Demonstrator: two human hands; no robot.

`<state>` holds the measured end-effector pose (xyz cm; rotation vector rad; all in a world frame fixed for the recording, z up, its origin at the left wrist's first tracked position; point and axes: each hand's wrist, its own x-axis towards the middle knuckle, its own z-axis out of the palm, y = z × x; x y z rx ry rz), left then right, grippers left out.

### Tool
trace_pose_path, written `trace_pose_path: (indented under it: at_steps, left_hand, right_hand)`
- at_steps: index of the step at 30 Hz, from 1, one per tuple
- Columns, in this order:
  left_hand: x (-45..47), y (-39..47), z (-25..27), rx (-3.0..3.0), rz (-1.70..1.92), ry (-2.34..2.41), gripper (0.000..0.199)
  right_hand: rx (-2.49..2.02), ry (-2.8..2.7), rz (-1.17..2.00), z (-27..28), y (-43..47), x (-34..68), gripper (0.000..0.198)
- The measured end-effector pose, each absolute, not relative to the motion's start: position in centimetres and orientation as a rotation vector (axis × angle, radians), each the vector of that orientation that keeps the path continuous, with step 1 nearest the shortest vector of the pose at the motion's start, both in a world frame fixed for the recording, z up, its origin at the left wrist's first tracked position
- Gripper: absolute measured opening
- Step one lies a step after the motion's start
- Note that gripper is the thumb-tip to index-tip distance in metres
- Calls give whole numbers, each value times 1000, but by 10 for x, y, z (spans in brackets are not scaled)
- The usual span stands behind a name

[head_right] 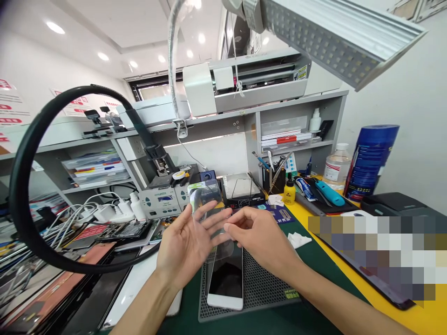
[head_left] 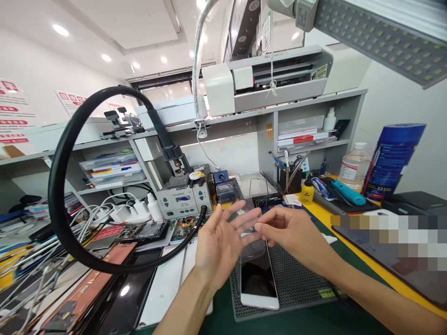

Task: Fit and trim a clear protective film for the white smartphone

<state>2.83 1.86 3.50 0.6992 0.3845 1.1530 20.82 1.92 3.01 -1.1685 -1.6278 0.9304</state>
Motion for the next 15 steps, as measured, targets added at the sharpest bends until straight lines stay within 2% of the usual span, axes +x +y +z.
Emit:
trace_pose_path:
  at_steps: [15]
  left_hand:
    - [34,16,32,659,1180,330,50]
  right_hand:
    - [-1158,-1590,1010,37,16,205,14]
